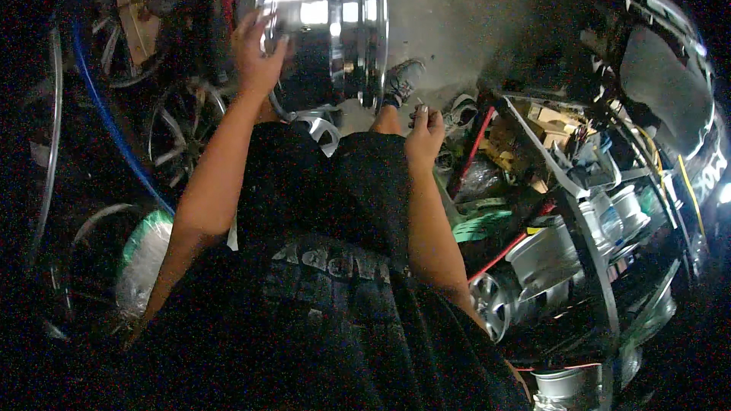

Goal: The person installs valve stems into car wheel rims one by one, tightening each valve with a tool before setting the wheel rims on the floor.

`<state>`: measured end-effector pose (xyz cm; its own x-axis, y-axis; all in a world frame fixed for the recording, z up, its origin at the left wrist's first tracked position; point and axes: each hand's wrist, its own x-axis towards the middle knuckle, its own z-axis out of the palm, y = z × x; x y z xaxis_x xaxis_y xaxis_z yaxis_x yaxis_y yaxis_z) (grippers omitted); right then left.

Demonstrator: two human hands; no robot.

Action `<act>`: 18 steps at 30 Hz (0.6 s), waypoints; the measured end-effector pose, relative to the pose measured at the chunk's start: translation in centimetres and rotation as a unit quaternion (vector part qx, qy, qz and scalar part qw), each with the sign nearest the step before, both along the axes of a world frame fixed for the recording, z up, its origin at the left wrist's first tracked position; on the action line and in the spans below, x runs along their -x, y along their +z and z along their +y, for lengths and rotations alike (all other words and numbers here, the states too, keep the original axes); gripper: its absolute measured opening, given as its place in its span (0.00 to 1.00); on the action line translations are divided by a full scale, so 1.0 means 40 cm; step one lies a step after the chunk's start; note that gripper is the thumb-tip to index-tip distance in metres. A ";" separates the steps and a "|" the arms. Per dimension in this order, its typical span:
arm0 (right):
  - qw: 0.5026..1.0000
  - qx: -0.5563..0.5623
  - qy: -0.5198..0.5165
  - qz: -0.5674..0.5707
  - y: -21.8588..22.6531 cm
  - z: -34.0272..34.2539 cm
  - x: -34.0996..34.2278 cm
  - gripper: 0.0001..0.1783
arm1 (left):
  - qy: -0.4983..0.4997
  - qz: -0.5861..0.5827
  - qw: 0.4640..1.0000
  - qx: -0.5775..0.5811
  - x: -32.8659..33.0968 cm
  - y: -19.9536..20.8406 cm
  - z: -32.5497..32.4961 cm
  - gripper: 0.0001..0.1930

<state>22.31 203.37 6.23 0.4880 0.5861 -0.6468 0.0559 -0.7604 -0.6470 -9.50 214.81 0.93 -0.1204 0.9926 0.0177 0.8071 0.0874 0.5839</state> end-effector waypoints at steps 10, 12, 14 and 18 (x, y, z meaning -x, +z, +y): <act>0.998 0.047 0.038 -0.031 -0.019 -0.087 -0.079 0.17 | -0.009 0.190 0.979 0.075 -0.052 -0.014 0.076 0.18; 0.999 0.028 -0.025 0.023 -0.018 -0.092 -0.085 0.16 | 0.056 0.141 0.974 0.166 -0.058 -0.021 0.082 0.23; 0.999 0.041 -0.032 0.003 -0.024 -0.092 -0.081 0.16 | 0.116 0.089 0.965 0.216 -0.071 -0.021 0.074 0.26; 0.999 0.006 -0.034 -0.001 -0.060 -0.078 -0.047 0.16 | 0.093 0.084 0.965 0.230 -0.079 -0.008 0.058 0.26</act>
